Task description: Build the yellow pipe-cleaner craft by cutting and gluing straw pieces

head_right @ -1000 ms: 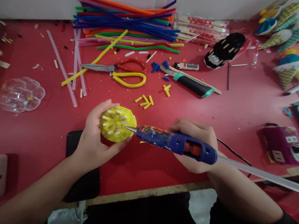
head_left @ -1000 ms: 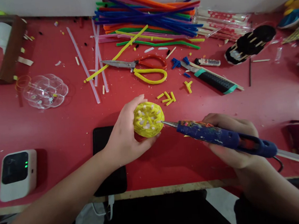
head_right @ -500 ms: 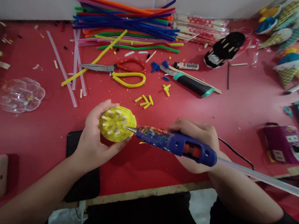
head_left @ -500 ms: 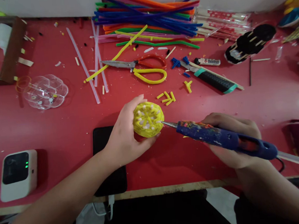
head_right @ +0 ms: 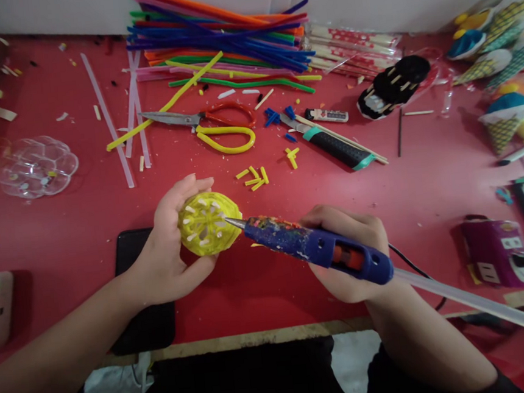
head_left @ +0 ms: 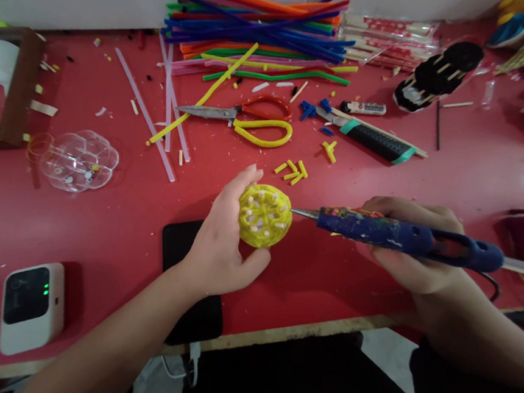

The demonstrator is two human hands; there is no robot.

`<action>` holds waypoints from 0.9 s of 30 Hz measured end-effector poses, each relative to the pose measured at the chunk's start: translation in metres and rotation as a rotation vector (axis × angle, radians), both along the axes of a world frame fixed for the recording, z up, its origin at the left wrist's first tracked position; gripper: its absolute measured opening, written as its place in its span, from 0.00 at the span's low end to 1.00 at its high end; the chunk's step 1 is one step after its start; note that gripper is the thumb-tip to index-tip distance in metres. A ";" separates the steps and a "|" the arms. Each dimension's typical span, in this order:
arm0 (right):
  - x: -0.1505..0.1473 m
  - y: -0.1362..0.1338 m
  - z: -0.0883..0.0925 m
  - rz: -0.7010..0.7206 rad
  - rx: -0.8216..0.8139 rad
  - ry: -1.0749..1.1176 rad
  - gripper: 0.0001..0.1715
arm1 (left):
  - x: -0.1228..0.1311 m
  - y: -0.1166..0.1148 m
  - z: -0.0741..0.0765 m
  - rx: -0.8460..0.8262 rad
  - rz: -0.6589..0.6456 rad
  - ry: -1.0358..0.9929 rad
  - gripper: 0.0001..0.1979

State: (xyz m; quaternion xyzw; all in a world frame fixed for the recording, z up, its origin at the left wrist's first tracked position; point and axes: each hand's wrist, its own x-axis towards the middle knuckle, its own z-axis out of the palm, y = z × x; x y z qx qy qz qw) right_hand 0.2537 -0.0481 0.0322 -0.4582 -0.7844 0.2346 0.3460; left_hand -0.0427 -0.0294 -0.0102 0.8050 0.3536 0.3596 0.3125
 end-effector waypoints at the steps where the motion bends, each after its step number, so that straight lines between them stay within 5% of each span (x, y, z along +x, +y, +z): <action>1: 0.000 0.000 0.000 -0.004 -0.004 0.002 0.12 | 0.000 0.000 0.000 0.008 0.000 -0.005 0.52; 27: -0.002 -0.001 -0.001 -0.009 -0.015 -0.001 0.10 | 0.001 0.000 -0.001 0.052 0.029 0.000 0.51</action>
